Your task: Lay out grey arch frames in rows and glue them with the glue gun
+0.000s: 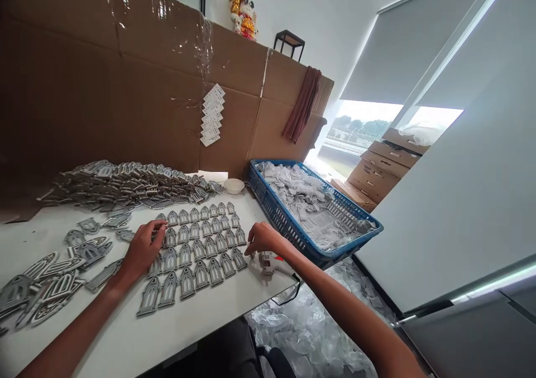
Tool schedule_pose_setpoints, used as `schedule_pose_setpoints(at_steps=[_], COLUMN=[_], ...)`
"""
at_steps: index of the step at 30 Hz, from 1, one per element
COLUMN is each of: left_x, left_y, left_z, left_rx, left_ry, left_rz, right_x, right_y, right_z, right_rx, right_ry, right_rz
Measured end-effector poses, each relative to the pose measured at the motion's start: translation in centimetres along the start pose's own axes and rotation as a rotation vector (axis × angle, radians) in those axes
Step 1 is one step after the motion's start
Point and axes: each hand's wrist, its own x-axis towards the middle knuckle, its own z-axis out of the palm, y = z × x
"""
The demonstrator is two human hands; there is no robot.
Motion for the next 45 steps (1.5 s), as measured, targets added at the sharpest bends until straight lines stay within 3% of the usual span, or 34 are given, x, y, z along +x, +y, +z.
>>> schedule_pose_setpoints(at_steps=[5, 10, 17, 25, 30, 34, 40, 45], left_x=[0.0, -0.1, -0.3, -0.5, -0.5, -0.6, -0.7, -0.7], left_y=[-0.2, -0.3, 0.1, 0.2, 0.0, 0.0, -0.1, -0.1], left_z=[0.2, 0.3, 0.4, 0.4, 0.6, 0.6, 0.7, 0.8], left_rx=[-0.021, -0.011, -0.013, 0.003, 0.008, 0.018, 0.024, 0.022], left_ry=[0.007, 0.011, 0.018, -0.011, -0.002, -0.005, -0.007, -0.015], left_rz=[0.005, 0.032, 0.036, 0.014, 0.026, 0.017, 0.02, 0.027], right_x=[-0.1, -0.2, -0.3, 1.4, 1.7, 0.4, -2.7, -3.4], right_y=[-1.0, -1.1, 0.5, 0.5, -0.7, -0.8, -1.1, -2.0], right_z=[0.9, 1.2, -0.1, 0.4, 0.3, 0.1, 2.0, 2.5], right_rx=[-0.098, 0.013, 0.249, 0.018, -0.161, -0.241, -0.378, -0.359], right_ry=[0.06, 0.028, -0.142, -0.228, -0.183, -0.145, -0.158, -0.168], right_rz=[0.044, -0.005, -0.022, -0.001, 0.042, 0.072, 0.08, 0.099])
